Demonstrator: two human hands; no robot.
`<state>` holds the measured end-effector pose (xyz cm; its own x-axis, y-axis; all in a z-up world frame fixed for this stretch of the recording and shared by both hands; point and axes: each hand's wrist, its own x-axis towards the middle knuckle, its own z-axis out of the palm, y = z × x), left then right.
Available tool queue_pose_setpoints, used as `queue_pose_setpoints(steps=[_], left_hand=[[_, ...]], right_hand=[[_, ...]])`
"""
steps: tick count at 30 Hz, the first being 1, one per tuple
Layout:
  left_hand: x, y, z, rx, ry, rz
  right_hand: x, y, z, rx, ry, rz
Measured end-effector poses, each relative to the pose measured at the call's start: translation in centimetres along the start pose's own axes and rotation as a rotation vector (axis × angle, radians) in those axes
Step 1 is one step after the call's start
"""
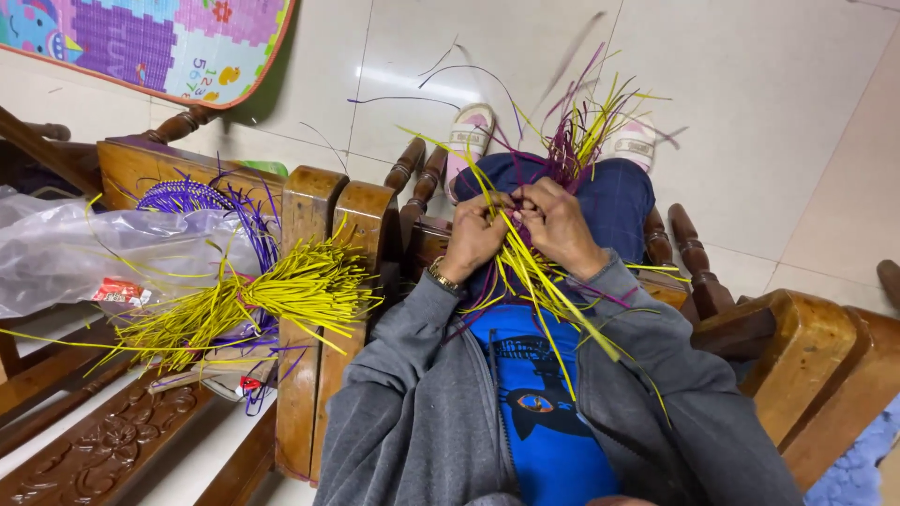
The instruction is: Weaving colored plastic or natural strips into a circular structure to create a basket or mat.
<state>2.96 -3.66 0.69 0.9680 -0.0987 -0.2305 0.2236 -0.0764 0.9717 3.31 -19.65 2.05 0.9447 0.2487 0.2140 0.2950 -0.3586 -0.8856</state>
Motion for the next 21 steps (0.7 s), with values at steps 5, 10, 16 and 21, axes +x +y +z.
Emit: queue_pose_setpoints(steps=[5,10,16,21], left_hand=[[0.9,-4.0,-0.1,-0.025,-0.006,-0.092],[-0.4,-2.8,0.7,0.532,0.012,-0.076],[-1.0,-2.4,0.8,0.796,0.077,0.522],[0.3,-5.2,-0.3,0.114,-0.099,-0.018]], right_hand=[[-0.9,0.6,0.5,-0.043,0.033,-0.219],[-1.0,1.9,0.4,-0.063,0.063,-0.304],[-1.2,3.4,1.0,-0.033,0.084,-0.252],[-2.4,2.8,0.0,0.104,-0.009,-0.216]])
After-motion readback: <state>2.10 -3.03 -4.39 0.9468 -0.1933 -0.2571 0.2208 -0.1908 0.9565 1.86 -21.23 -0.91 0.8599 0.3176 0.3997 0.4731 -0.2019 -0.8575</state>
